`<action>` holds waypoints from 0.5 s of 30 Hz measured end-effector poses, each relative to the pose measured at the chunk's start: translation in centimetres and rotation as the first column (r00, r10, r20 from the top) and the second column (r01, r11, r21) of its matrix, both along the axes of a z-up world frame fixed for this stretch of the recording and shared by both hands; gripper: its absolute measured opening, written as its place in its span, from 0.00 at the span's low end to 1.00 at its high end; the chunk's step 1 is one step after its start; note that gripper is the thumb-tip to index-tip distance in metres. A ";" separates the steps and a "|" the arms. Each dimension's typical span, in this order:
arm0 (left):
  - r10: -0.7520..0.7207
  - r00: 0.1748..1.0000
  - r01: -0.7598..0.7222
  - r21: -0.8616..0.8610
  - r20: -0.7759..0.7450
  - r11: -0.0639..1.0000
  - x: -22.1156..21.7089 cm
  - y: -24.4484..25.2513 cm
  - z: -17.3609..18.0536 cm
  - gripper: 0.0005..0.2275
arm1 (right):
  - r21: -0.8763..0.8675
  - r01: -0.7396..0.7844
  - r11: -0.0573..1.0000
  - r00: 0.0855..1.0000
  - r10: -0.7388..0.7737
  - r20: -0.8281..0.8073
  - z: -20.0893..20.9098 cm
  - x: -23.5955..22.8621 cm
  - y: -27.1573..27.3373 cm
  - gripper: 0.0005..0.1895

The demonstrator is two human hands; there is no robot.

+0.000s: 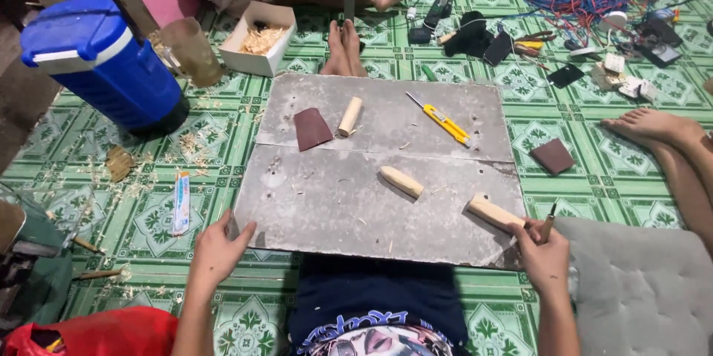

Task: The person is detailing small wooden cylinders by carving them with a knife and sanding them to a smooth finish.

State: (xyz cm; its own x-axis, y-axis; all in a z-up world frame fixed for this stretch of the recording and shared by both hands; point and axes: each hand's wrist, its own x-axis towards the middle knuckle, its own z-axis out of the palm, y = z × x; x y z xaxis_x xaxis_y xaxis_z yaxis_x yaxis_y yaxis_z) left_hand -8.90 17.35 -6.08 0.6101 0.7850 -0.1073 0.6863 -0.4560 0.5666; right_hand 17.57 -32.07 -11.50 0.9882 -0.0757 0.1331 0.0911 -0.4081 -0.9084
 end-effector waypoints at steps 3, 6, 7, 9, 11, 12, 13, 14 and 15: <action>-0.043 0.996 0.040 -0.049 -0.072 0.998 -2.2 -1.1 1.5 0.35 | 0.025 -0.064 0.998 0.991 0.067 -0.116 0.2 -0.9 -2.0 0.14; -0.064 0.984 0.045 -0.114 -0.166 0.992 -4.2 -1.8 2.7 0.33 | 0.040 -0.102 0.994 0.977 0.107 -0.186 -0.6 -0.9 -4.4 0.12; -0.089 0.975 0.062 -0.136 -0.202 0.989 -4.8 -1.8 2.8 0.32 | 0.030 -0.104 0.994 0.975 0.108 -0.193 -1.1 -0.8 -5.3 0.12; -0.102 0.964 0.065 -0.155 -0.244 0.986 -5.8 -2.1 3.3 0.32 | 0.049 -0.109 0.993 0.956 0.119 -0.267 0.2 -1.7 -5.8 0.12; -0.117 0.950 0.067 -0.180 -0.290 0.981 -6.4 -2.2 3.2 0.31 | 0.064 -0.112 0.992 0.930 0.127 -0.345 0.9 -2.1 -6.8 0.12; -0.134 0.945 0.083 -0.177 -0.299 0.981 -6.6 -2.0 3.1 0.31 | 0.027 -0.202 0.979 0.920 0.200 -0.338 1.1 -2.0 -7.4 0.12; -0.147 0.941 0.099 -0.167 -0.305 0.981 -6.6 -1.5 3.2 0.32 | -0.002 -0.291 0.957 0.904 0.274 -0.328 1.4 -1.8 -7.5 0.12; -0.149 0.941 0.101 -0.167 -0.305 0.981 -6.6 -1.9 3.3 0.32 | -0.003 -0.289 0.957 0.905 0.272 -0.328 2.0 -2.3 -7.3 0.12; -0.122 0.947 0.085 -0.135 -0.299 0.987 -6.3 -2.2 3.5 0.31 | -0.014 -0.264 0.965 0.917 0.246 -0.313 2.6 -2.4 -6.9 0.12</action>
